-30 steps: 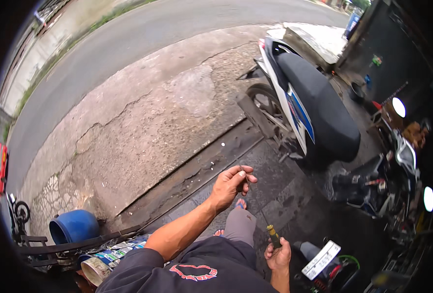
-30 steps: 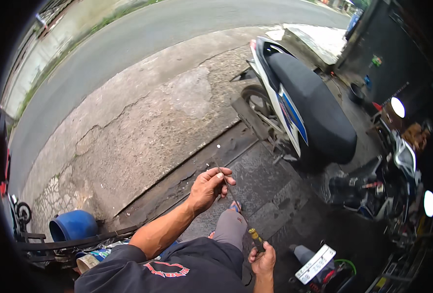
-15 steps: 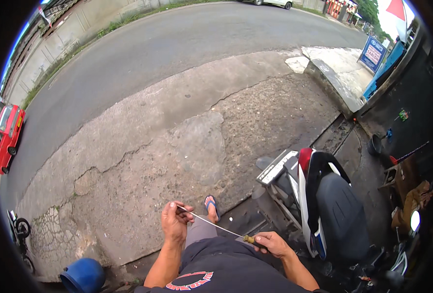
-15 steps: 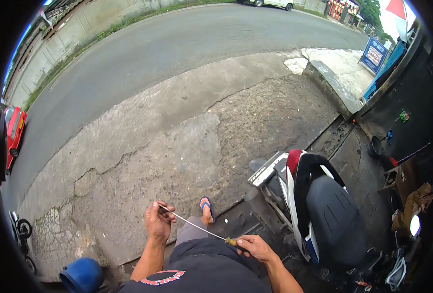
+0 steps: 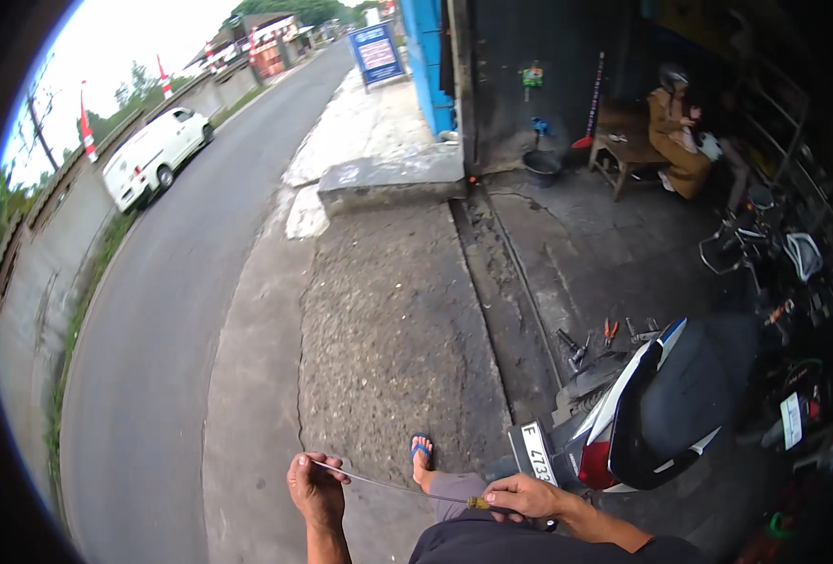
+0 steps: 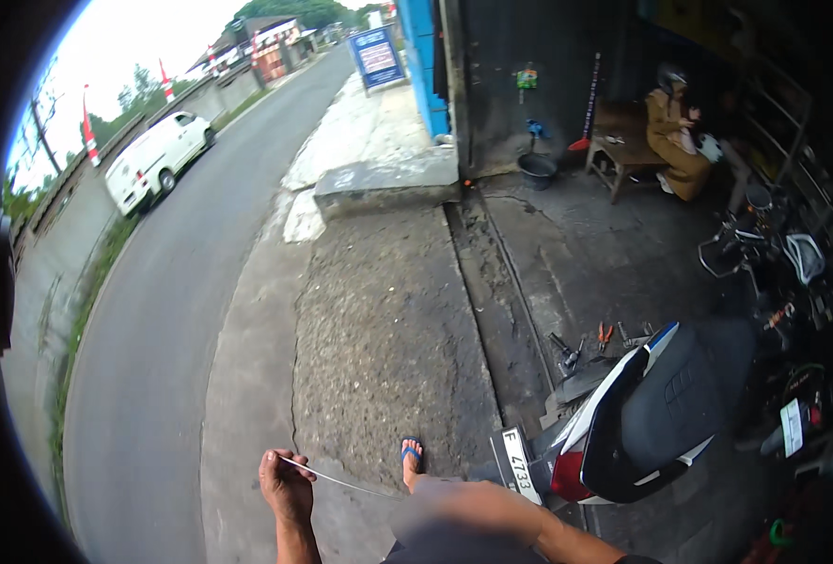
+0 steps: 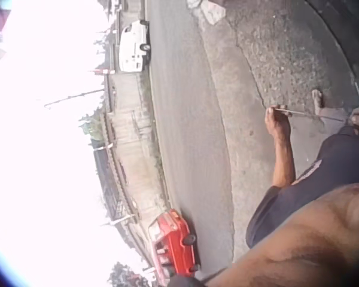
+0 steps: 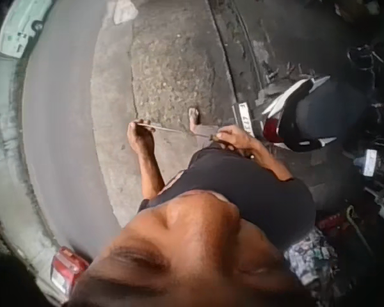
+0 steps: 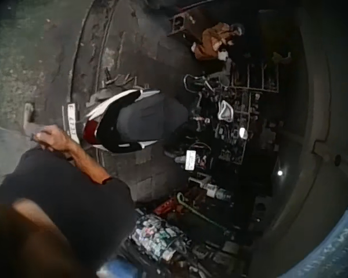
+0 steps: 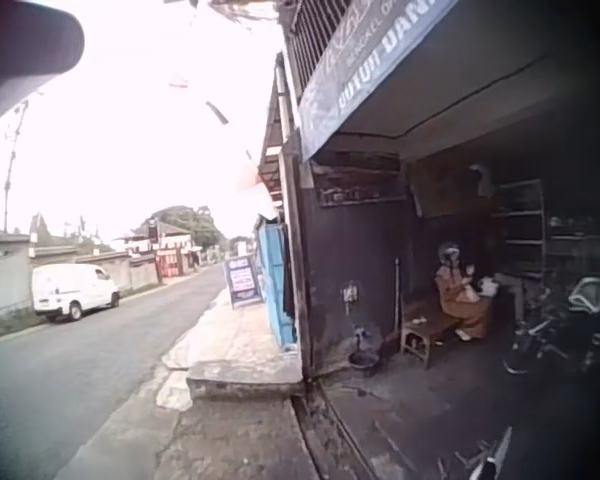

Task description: The person uses pliers to pull a metal pin from a motorcycle, taps a metal rod into a housing with a hammer, and then uses a screwdriver to guide a rod into place.

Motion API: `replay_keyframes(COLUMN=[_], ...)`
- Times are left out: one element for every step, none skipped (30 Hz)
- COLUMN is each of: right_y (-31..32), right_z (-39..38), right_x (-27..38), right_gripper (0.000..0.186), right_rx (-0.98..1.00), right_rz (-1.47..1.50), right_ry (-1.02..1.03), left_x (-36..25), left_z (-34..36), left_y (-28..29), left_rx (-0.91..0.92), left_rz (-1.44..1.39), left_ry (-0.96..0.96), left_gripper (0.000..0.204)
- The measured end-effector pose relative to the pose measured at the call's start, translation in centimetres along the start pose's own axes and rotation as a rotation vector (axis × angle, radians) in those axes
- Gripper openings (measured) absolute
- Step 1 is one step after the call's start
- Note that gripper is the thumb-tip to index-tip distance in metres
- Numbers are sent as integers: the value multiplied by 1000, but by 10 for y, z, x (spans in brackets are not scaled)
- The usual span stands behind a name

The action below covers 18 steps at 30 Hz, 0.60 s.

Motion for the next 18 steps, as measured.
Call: replay_keyframes(right_y=[7,15,30,49,62,69,68,81,91,103,116,135,152,169,183,194,193,192], right_z=[22,47,73,100,120,124,129,133,138,139,137,135,140,142,140,139,157,183], right_x=[10,34,41,51,66,82,94,112,122,127,132,140,129,112,101,92,92,93], right_gripper=[39,42,43,44,51,54,54,55,55,55,55,54,52,49,49,46,44,44], right_rx=[-28,-16,-27,-35,-137,-237,-264,-289,-321,-409,-497,-503,-530,-549,-583,-656,-725,-739], right_rz=[-20,-81,-84,-97,-192,-199,-186,-210,-192,-177,-157,-89,98,293,346,461,609,698], right_ry=[15,27,94,158,157,80,89,118,126,125,124,81,69,67,97,134,183,227], left_x=[6,16,33,54,66,82,90,97,102,118,137,152,166,184,197,222,250,268], left_z=[40,82,124,165,203,228,253,280,305,329,352,374,389,398,397,411,424,427], left_y=[-4,-8,-12,-17,-25,-41,-49,-68,-82,-100,-122,-161,-199,-238,-293,-328,-364,-404], left_rx=[33,62,159,165,151,95,118,145,176,234,292,342,499,659,829,915,1051,1138], left_rz=[-20,-40,-50,-64,-47,-122,-106,-114,-108,-131,-146,-146,-61,30,247,244,309,397], left_ry=[9,-14,-13,-29,-23,114,194,242,262,387,514,524,574,621,462,512,561,576], left_gripper=[31,33,33,32,31,30,31,33,33,30,34,34,28,24,37,41,40,40])
Point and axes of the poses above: each hand's wrist, its own z-axis towards the middle knuckle, its own y-axis out of the back of the hand, x = y × z, the point moved 1 cm from there along z, towards the middle knuckle, and after that the axes turned 1 degree about -z, right-handed, at the moved point
